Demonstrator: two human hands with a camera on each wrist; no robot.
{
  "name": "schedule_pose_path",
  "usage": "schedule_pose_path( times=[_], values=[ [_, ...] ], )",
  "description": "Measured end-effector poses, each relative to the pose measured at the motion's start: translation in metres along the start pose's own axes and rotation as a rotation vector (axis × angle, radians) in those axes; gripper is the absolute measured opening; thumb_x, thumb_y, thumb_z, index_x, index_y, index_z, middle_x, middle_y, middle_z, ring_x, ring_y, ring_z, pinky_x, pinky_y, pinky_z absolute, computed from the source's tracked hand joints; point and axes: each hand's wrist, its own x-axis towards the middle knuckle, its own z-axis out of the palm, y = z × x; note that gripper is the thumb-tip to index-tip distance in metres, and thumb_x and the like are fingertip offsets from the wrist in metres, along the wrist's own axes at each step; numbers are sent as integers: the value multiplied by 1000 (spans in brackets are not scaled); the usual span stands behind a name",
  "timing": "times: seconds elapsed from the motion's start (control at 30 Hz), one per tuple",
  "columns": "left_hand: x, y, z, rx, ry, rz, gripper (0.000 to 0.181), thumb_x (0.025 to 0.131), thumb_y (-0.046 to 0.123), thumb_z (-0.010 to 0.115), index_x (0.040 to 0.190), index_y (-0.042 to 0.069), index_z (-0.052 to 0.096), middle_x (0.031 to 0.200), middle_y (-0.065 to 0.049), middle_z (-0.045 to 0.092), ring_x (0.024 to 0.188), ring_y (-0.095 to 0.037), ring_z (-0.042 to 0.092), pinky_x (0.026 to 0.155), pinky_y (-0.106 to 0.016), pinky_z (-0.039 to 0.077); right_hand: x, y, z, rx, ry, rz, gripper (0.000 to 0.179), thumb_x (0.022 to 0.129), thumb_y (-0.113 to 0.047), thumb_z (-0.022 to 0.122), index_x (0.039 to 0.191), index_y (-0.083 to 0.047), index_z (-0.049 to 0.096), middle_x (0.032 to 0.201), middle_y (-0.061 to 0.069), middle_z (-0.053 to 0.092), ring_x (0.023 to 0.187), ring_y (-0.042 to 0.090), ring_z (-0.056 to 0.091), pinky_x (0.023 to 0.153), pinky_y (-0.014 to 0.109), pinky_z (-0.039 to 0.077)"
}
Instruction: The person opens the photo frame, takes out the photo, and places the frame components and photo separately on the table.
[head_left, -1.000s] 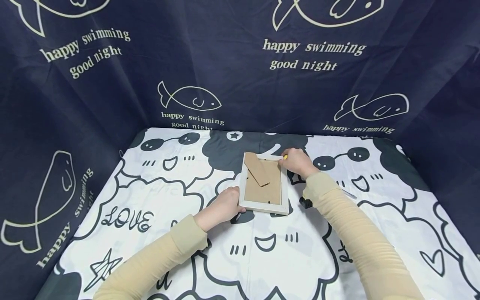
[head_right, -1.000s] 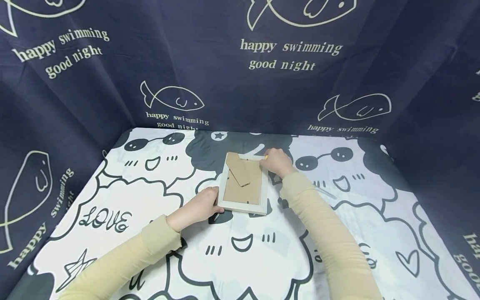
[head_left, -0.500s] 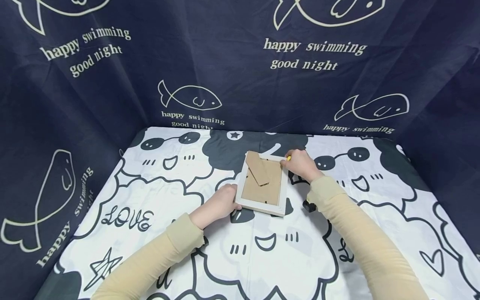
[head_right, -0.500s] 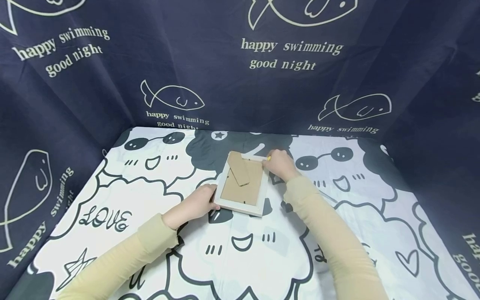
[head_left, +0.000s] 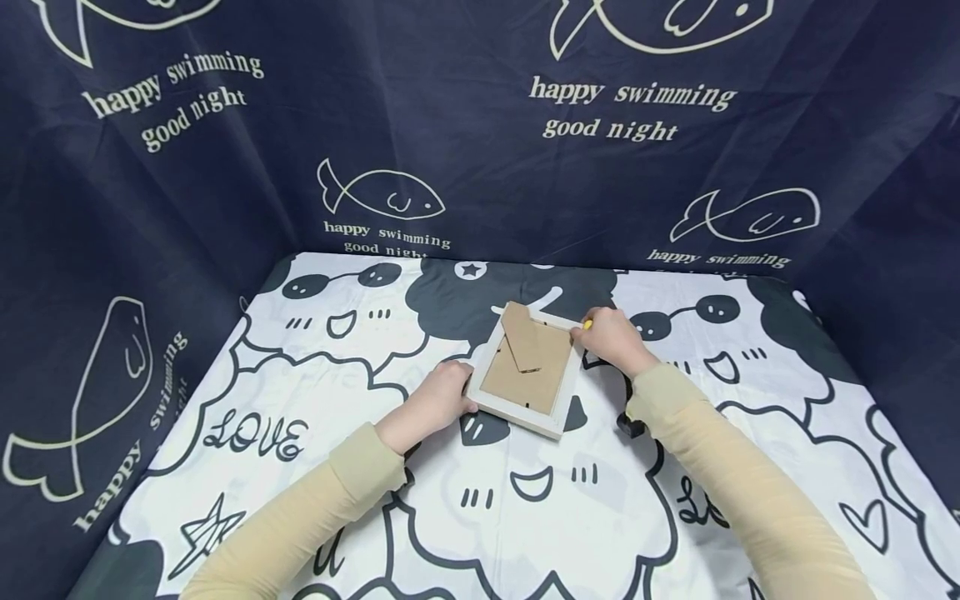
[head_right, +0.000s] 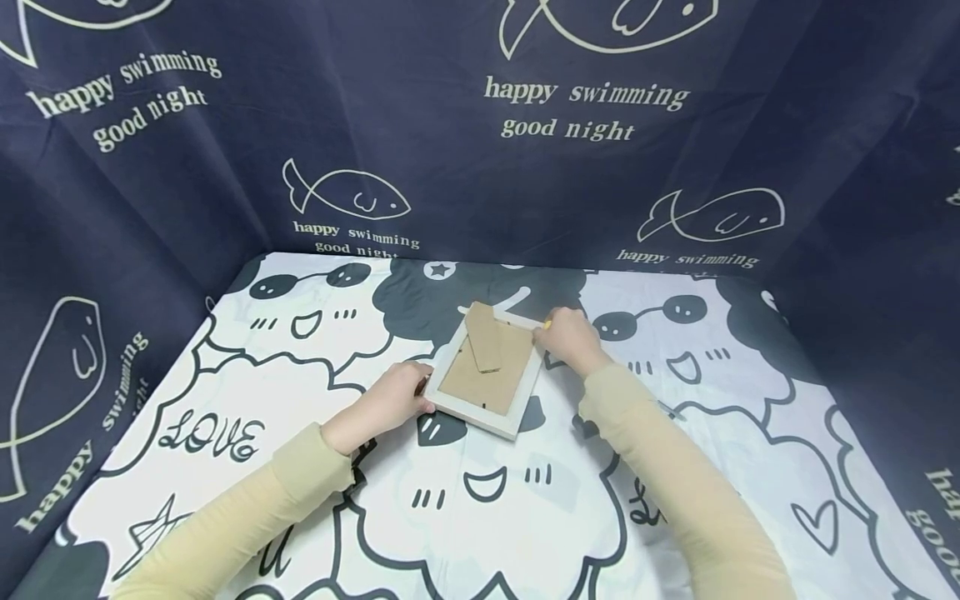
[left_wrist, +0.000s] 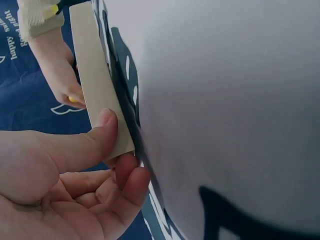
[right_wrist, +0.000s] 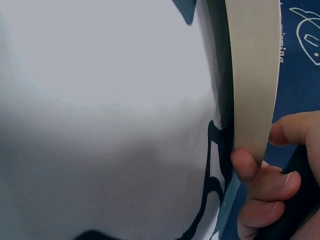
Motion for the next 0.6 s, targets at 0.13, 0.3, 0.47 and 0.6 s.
schedule_pose_path(
  times=[0.13,0.3,0.47,0.6],
  values=[
    [1,-2,-4,3,-2,-1,36,75,17,78,104,0,66,93,-10,66,82,-18,61,74,-31,53,-6,1,-2,4,-4,13,41,87,-28,58,107,7,62,81,15,62,63,23,56,48,27,40],
    [4,-6,-8,0,0,4,34,71,15,79,100,2,68,84,-7,66,75,-15,59,70,-30,52,-15,1,-6,12,5,20,40,86,-31,58,102,6,63,75,13,59,61,23,55,47,29,40],
    [11,-13,-11,10,12,50,35,68,15,81,99,5,68,75,-3,59,71,-15,52,66,-29,47,-23,2,-12,21,11,14,37,85,-30,58,96,5,62,65,9,59,55,20,54,46,28,40],
    [15,-18,-14,2,27,85,43,66,16,82,106,5,69,73,-1,56,70,-15,49,64,-28,44,-27,4,-15,43,-20,12,35,87,-31,58,94,3,61,61,5,63,52,17,54,47,27,41]
  ],
)
